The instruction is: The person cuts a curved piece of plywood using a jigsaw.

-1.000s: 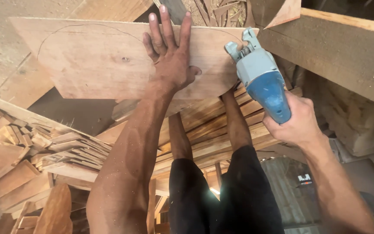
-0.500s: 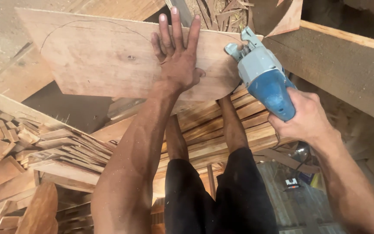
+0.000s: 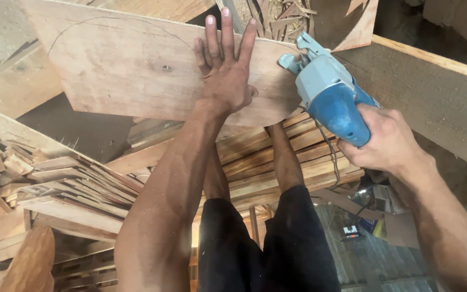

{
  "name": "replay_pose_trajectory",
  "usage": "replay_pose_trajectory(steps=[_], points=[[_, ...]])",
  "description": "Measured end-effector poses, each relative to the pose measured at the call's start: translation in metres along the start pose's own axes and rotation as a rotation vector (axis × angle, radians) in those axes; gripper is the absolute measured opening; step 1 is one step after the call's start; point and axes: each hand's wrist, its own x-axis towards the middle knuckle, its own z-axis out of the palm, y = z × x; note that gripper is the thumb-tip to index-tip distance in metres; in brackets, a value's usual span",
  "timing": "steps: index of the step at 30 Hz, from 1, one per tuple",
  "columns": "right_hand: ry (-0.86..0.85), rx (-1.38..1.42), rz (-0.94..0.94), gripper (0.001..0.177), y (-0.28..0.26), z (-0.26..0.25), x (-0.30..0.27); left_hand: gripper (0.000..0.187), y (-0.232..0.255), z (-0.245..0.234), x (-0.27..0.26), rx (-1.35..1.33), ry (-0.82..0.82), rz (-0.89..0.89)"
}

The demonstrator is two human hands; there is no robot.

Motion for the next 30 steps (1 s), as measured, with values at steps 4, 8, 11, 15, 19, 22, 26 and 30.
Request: replay_pose_trajectory(steps=[4, 8, 11, 15, 19, 22, 26, 30], points=[[-0.068, -0.057, -0.046, 0.022, 0.009, -0.008, 0.009, 0.136, 0.0, -0.005, 0.001, -0.004, -0.048, -0.016], [-0.21, -0.121, -0.06, 0.023, 0.027, -0.013, 0.015, 0.135, 0.001, -0.007, 0.003, 0.009, -0.01, 0.006], [-0.096, -0.137, -0.1, 0.033, 0.01, -0.015, 0.014, 0.136, -0.01, -0.008, -0.021, 0.038, 0.228, 0.116], [-0.154, -0.133, 0.022, 0.026, 0.033, 0.013, -0.007, 0.146, -0.06, 0.044, -0.063, -0.222, 0.777, -0.261], [-0.061, 0.089, 0.303, 0.026, 0.014, 0.046, -0.043, 0.144, -0.068, 0.023, -0.098, -0.603, 0.844, -1.125], [0.089, 0.25, 0.404, 0.021, 0.002, 0.084, -0.064, 0.115, -0.083, 0.04, -0.079, -0.991, 0.884, -0.997], [0.319, 0.525, 0.489, 0.017, -0.017, 0.138, -0.095, 0.085, -0.045, 0.023, -0.057, -1.085, 1.047, -0.557], [0.482, 0.821, 0.547, 0.016, -0.035, 0.178, -0.108, 0.087, -0.018, 0.017, -0.033, -0.801, 0.992, -0.451]])
